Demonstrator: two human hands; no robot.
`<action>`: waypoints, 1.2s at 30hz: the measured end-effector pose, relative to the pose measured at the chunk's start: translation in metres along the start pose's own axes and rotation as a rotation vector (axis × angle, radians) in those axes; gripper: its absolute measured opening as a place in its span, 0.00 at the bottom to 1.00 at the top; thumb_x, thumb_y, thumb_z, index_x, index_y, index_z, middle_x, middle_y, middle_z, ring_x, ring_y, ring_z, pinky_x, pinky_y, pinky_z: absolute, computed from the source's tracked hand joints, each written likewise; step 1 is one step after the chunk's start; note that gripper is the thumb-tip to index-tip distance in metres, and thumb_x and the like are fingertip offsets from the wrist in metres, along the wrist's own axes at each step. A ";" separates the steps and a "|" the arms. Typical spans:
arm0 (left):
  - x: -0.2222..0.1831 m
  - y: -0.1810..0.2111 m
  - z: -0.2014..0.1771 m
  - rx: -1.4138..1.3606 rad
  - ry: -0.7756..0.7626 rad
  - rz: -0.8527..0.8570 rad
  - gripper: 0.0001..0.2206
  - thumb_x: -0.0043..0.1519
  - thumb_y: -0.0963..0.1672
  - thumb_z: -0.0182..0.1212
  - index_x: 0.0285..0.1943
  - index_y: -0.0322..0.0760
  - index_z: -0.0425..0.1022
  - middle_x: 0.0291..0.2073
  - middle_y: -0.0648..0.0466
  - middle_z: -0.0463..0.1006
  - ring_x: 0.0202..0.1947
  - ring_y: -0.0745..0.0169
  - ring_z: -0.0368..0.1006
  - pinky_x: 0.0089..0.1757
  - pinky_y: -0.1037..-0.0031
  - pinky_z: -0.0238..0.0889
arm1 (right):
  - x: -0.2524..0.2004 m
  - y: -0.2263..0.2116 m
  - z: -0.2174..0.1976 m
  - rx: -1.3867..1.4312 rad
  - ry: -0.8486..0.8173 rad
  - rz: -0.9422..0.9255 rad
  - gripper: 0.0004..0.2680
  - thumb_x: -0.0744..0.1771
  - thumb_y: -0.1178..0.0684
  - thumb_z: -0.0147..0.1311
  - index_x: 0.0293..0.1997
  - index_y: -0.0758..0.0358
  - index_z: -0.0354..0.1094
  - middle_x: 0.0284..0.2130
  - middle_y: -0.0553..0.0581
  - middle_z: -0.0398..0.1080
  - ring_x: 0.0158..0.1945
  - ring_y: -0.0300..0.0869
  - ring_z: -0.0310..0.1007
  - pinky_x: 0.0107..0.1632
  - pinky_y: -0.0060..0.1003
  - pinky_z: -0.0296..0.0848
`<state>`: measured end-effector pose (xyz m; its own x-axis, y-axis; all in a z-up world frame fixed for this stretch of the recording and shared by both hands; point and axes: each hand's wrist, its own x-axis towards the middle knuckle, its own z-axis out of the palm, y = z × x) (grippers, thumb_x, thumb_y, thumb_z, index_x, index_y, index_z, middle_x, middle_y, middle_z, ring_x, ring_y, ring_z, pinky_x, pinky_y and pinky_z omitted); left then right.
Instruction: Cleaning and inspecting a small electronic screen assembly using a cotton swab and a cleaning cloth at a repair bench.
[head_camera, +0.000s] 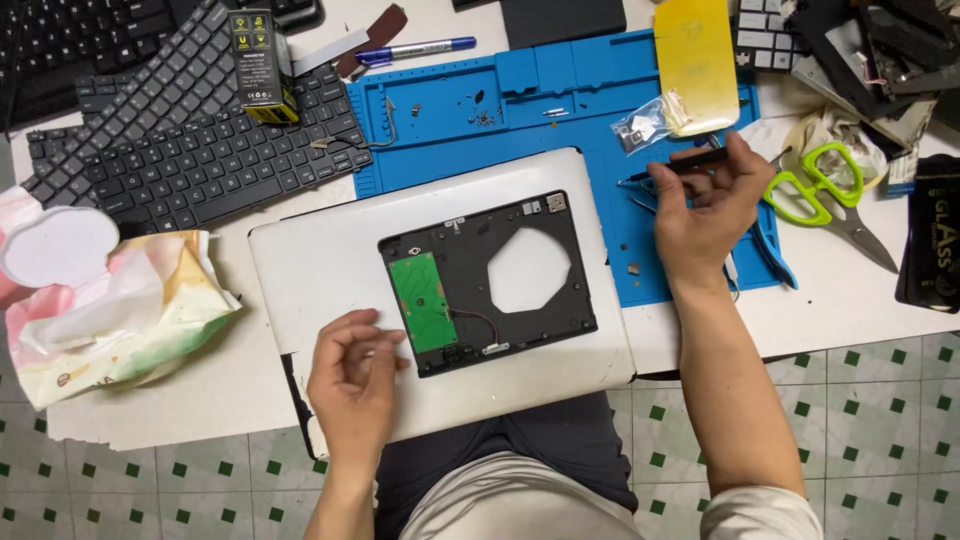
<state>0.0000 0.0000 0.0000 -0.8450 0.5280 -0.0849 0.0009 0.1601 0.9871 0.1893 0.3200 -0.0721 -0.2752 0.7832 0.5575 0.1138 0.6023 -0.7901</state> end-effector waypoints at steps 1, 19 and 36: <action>0.000 0.005 0.000 0.001 0.000 0.000 0.05 0.64 0.34 0.57 0.44 0.31 0.70 0.52 0.41 0.72 0.40 0.59 0.81 0.33 0.76 0.79 | 0.001 -0.002 -0.001 0.000 0.000 0.001 0.24 0.68 0.72 0.66 0.65 0.66 0.49 0.44 0.73 0.70 0.48 0.54 0.77 0.49 0.40 0.79; 0.039 0.031 0.116 0.400 -0.366 0.541 0.20 0.62 0.45 0.65 0.64 0.41 0.73 0.52 0.55 0.80 0.31 0.60 0.77 0.39 0.64 0.71 | -0.005 -0.107 0.010 0.547 -0.025 0.542 0.23 0.67 0.61 0.62 0.64 0.60 0.47 0.40 0.69 0.69 0.37 0.54 0.75 0.45 0.53 0.86; 0.034 0.013 0.006 0.414 -0.037 0.671 0.08 0.66 0.35 0.61 0.53 0.28 0.79 0.37 0.45 0.83 0.34 0.53 0.80 0.37 0.70 0.76 | -0.051 -0.149 0.025 0.361 -0.064 0.295 0.23 0.70 0.77 0.49 0.66 0.59 0.43 0.37 0.77 0.58 0.46 0.55 0.65 0.50 0.67 0.84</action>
<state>-0.0254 0.0253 0.0086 -0.5750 0.6483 0.4990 0.7094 0.0913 0.6989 0.1627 0.1863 0.0108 -0.3406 0.8952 0.2874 -0.1400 0.2540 -0.9570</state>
